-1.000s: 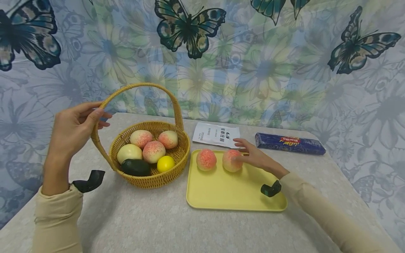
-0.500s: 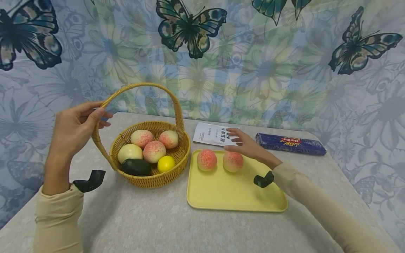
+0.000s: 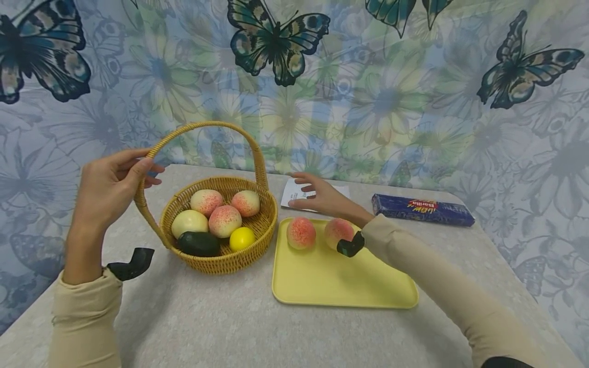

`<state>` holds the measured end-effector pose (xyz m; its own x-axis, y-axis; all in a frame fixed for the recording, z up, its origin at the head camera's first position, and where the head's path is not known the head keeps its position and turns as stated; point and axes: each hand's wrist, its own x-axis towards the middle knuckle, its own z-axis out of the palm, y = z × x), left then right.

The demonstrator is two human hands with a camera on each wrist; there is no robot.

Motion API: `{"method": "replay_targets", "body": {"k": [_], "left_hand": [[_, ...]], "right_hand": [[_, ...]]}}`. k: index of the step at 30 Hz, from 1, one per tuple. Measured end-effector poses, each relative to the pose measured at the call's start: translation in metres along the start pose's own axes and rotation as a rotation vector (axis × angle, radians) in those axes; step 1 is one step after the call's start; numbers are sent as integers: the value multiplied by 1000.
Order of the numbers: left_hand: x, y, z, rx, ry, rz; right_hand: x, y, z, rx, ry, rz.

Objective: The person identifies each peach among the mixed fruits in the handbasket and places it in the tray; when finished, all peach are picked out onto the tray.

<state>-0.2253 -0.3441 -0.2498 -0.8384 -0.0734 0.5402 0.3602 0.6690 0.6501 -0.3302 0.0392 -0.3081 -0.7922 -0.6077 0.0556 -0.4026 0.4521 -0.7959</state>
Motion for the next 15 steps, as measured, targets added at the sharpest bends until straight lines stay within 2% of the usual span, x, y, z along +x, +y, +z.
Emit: {"method": "replay_targets", "body": {"k": [5, 15], "left_hand": [[1, 0, 0, -6, 5, 6], [1, 1, -1, 5, 10, -8]], "right_hand": [[15, -21, 10, 1, -71, -25], [43, -44, 33, -26, -119, -61]]}}
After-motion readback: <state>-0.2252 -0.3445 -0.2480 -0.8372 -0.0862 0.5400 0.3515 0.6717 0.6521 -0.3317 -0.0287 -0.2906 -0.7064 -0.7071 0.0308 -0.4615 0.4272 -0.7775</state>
